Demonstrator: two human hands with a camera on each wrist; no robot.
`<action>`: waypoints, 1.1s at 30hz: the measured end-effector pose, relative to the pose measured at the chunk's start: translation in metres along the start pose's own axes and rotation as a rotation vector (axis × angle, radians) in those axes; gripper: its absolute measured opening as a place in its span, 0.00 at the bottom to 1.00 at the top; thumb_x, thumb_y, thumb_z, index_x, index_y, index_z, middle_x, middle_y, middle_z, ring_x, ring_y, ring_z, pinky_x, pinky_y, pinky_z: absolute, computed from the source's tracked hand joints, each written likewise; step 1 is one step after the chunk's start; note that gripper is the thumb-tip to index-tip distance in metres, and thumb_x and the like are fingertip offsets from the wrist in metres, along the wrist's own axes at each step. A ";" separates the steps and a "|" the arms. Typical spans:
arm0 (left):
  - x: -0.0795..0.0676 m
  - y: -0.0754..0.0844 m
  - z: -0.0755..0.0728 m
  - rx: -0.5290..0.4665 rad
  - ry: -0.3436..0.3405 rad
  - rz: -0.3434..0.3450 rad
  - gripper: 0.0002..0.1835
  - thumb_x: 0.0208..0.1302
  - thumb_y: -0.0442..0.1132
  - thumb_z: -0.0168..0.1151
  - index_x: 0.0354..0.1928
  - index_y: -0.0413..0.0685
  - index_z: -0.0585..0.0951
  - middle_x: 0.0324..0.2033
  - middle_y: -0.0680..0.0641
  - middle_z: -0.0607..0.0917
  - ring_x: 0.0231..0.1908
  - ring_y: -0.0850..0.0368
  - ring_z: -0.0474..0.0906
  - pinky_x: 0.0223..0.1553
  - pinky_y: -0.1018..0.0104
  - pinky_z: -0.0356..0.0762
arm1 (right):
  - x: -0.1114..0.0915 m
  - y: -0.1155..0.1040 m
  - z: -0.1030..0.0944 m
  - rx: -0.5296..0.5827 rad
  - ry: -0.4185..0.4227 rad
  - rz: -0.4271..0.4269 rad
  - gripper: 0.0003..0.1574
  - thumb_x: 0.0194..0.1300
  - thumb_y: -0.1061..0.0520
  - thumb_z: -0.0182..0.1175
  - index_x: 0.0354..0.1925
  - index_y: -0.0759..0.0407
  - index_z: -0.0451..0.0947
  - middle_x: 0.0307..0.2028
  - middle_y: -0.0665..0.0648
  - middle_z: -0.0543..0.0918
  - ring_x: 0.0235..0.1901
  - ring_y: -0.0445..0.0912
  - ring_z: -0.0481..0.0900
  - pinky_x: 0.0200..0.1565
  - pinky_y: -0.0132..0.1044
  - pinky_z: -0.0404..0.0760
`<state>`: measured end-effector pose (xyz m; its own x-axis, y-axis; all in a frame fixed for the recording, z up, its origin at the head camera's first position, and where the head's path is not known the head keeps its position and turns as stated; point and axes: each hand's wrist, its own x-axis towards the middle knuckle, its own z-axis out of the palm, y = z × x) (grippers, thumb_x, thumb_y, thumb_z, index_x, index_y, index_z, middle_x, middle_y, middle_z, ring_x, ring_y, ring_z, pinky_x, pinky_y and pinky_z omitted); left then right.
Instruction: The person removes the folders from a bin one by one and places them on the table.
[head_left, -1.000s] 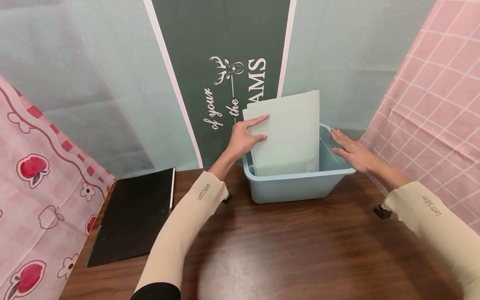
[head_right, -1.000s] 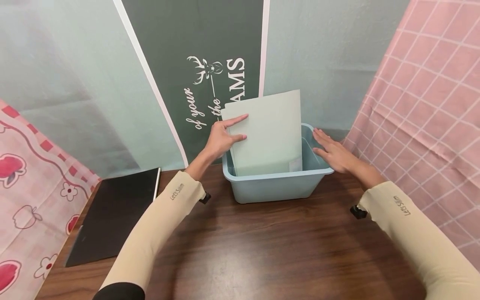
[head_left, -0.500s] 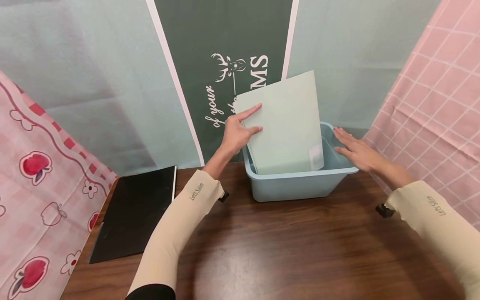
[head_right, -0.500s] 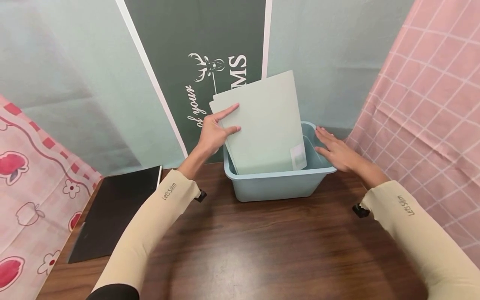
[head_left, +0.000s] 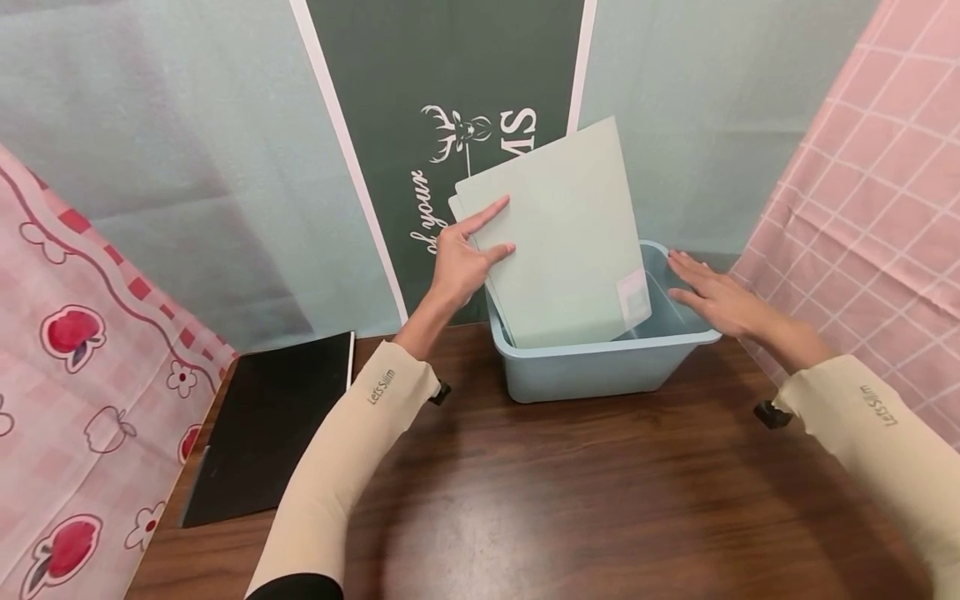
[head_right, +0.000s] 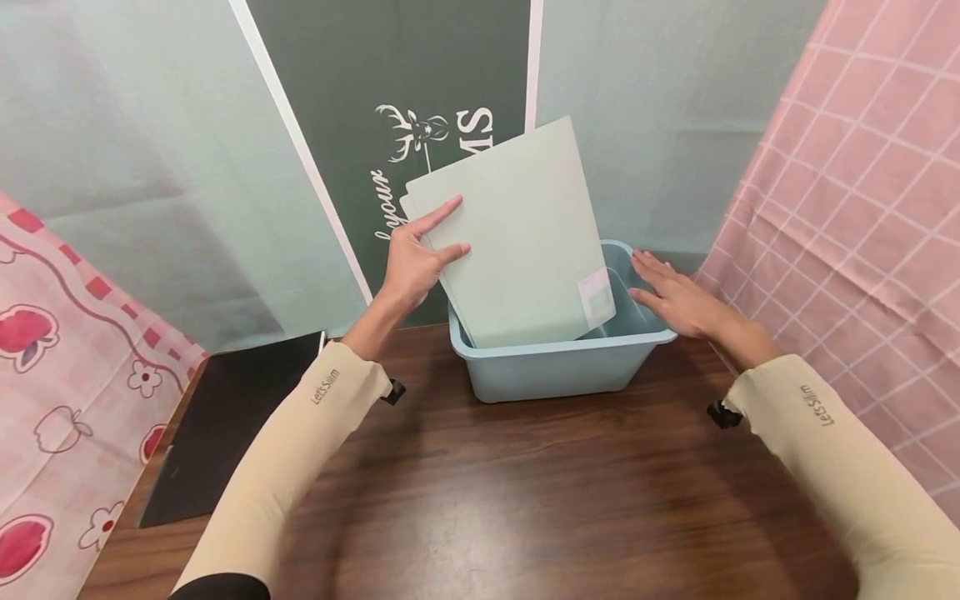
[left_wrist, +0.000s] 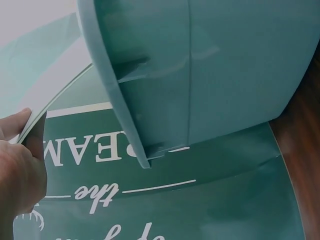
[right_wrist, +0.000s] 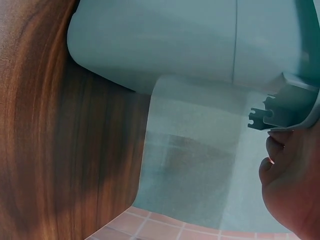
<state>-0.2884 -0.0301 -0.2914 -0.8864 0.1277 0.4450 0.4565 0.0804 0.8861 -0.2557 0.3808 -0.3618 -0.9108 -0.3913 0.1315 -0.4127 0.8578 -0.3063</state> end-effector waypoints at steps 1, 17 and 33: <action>0.001 0.000 -0.001 -0.003 0.004 0.004 0.34 0.50 0.24 0.73 0.59 0.59 0.81 0.58 0.57 0.81 0.60 0.68 0.74 0.60 0.70 0.72 | 0.000 0.000 -0.001 0.000 -0.005 0.000 0.42 0.77 0.46 0.45 0.76 0.66 0.44 0.76 0.64 0.43 0.76 0.56 0.38 0.75 0.46 0.35; -0.009 0.036 -0.018 -0.035 0.082 0.062 0.33 0.50 0.23 0.72 0.59 0.51 0.81 0.58 0.55 0.81 0.58 0.70 0.74 0.58 0.71 0.74 | 0.003 0.004 -0.005 0.008 -0.031 -0.003 0.43 0.76 0.46 0.47 0.76 0.66 0.45 0.76 0.64 0.43 0.76 0.58 0.39 0.75 0.47 0.36; -0.007 0.051 -0.040 -0.233 0.163 0.044 0.35 0.46 0.20 0.73 0.58 0.53 0.82 0.58 0.57 0.81 0.58 0.65 0.76 0.56 0.66 0.77 | 0.002 0.008 -0.006 0.011 -0.028 0.006 0.43 0.76 0.45 0.47 0.76 0.63 0.44 0.77 0.63 0.43 0.75 0.61 0.40 0.74 0.50 0.37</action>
<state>-0.2616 -0.0664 -0.2441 -0.8757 -0.0357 0.4815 0.4809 -0.1538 0.8632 -0.2604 0.3887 -0.3579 -0.9126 -0.3957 0.1034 -0.4073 0.8565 -0.3170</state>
